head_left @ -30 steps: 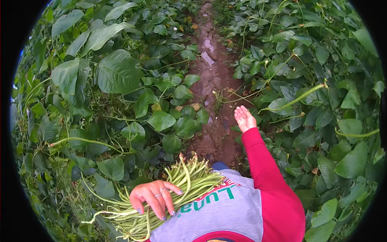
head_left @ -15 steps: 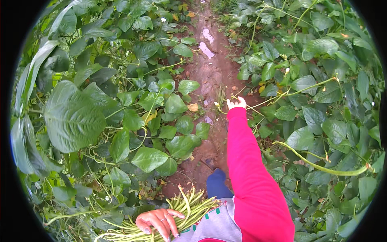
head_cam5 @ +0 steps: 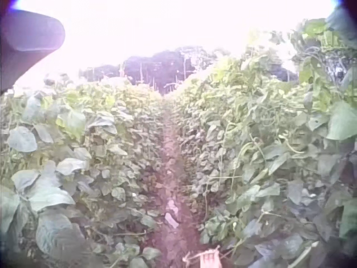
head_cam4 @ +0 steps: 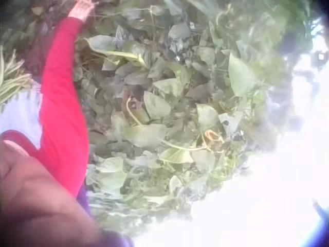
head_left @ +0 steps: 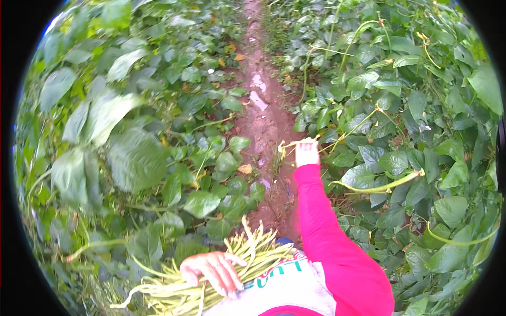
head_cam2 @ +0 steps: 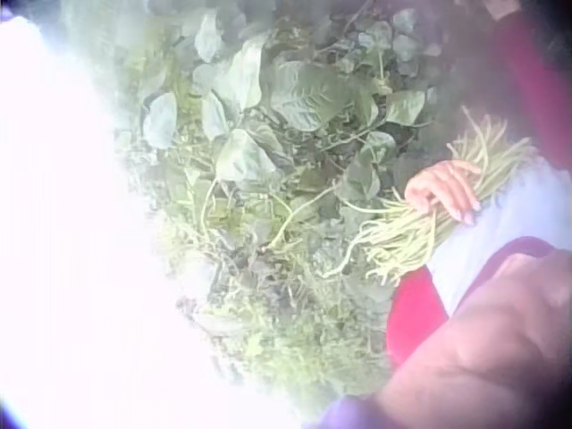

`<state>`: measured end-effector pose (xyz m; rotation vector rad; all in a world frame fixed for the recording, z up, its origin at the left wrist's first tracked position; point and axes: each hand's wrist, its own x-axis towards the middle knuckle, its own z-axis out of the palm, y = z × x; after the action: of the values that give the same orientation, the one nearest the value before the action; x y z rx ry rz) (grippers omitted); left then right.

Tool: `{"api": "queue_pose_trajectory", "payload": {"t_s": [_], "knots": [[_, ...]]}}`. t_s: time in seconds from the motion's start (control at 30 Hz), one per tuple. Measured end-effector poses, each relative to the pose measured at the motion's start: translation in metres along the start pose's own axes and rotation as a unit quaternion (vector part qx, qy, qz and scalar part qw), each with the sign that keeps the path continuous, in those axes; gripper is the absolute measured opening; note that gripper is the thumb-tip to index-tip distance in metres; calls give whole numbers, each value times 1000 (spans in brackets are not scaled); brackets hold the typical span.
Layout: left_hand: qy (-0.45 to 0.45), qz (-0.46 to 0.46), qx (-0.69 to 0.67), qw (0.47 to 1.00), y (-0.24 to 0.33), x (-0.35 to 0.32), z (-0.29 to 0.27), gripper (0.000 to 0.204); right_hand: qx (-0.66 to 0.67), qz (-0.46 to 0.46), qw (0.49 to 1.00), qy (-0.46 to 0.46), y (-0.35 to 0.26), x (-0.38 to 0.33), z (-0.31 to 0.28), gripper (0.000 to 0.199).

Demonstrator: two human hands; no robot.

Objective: The person walks through a field of green bean plants, picking long green beans by hand and holding them in a growing bundle. The person moves along a narrow muddy path between rows of plants, repeatedly reaching into the foliage to detach beans and add them to the hand-held bunch.

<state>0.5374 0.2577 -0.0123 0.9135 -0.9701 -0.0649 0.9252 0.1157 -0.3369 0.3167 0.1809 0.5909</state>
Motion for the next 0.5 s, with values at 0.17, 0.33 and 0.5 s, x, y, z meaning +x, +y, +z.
{"api": "queue_pose_trajectory", "payload": {"t_s": [0.17,0.33,0.5], "knots": [[-50,-8,5,999,6,28,-1,56,-289,-159,937,111,-23,-20,85,28],[-98,-12,20,995,12,46,-6,54,-510,-229,805,196,-12,-39,137,22],[-122,-25,6,992,7,61,-35,54,-573,-233,757,209,-11,-48,156,20]]}}
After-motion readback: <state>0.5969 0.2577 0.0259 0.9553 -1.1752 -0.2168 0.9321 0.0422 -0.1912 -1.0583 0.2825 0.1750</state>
